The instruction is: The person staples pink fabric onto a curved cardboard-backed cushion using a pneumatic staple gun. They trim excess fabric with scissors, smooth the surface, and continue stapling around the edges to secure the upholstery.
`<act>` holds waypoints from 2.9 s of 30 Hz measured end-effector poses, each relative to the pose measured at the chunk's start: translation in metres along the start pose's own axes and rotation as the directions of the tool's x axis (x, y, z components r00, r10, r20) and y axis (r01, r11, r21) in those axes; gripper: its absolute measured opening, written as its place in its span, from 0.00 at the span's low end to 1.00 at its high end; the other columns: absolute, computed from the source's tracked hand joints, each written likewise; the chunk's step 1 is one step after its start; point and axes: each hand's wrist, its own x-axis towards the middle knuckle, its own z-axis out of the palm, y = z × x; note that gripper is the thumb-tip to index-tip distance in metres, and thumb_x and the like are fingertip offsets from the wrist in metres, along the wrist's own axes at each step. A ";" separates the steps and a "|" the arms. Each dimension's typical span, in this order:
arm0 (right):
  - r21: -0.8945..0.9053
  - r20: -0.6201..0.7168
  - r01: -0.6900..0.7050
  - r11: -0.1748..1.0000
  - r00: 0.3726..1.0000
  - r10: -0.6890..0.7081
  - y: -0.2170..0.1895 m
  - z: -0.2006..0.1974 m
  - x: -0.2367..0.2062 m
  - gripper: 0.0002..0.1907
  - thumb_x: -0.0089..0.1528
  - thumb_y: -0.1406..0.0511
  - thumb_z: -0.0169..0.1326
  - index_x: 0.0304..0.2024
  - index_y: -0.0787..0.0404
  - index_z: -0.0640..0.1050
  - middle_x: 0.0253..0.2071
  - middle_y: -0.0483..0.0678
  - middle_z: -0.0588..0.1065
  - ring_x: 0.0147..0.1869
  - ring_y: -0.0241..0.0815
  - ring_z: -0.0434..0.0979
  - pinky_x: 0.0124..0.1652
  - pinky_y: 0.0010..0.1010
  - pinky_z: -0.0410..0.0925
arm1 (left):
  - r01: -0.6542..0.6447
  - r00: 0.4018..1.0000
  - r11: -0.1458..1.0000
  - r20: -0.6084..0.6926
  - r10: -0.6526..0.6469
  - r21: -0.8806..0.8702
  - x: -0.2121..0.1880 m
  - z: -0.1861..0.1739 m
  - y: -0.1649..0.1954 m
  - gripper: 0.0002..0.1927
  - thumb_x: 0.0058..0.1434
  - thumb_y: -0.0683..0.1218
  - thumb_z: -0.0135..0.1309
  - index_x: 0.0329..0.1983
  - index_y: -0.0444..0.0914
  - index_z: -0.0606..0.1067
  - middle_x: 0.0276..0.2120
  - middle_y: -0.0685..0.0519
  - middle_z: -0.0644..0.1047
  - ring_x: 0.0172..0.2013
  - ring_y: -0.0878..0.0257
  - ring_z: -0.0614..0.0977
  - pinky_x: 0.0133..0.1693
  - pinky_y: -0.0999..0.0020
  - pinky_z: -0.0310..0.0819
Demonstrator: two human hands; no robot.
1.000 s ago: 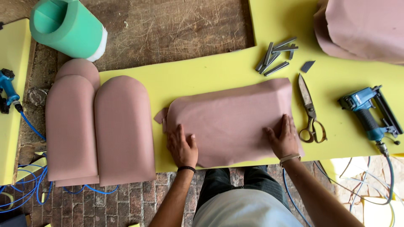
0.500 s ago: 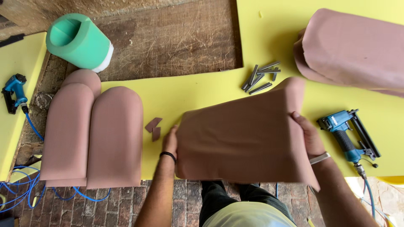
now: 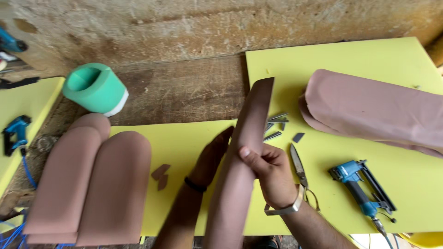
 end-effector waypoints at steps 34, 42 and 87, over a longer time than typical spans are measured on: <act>-0.906 -0.262 -0.194 0.376 0.955 -0.136 0.116 -0.211 0.070 0.34 0.55 0.52 0.68 0.57 0.63 0.76 0.54 0.60 0.77 0.58 0.55 0.77 0.57 0.44 0.68 | -0.002 0.999 0.624 0.035 -0.041 0.781 -0.004 -0.038 0.137 0.39 0.66 0.49 0.49 0.77 0.38 0.48 0.68 0.40 0.67 0.68 0.51 0.69 0.64 0.61 0.63; -0.634 -0.769 -0.751 -0.183 0.638 0.043 0.139 -0.388 -0.059 0.72 0.43 0.39 0.72 0.78 0.64 0.54 0.64 0.66 0.73 0.64 0.63 0.78 0.54 0.50 0.76 | 0.140 0.989 0.623 -0.081 -0.123 0.770 -0.008 -0.021 0.151 0.38 0.66 0.51 0.47 0.77 0.43 0.47 0.70 0.42 0.65 0.68 0.53 0.67 0.64 0.60 0.60; -0.995 -0.029 -0.040 0.091 0.991 0.128 0.157 -0.108 -0.025 0.48 0.52 0.53 0.70 0.71 0.52 0.64 0.66 0.62 0.65 0.68 0.61 0.69 0.63 0.45 0.66 | -0.195 0.977 0.834 0.181 0.116 0.516 0.042 -0.008 0.109 0.46 0.70 0.58 0.51 0.80 0.34 0.44 0.76 0.39 0.58 0.76 0.51 0.58 0.73 0.60 0.51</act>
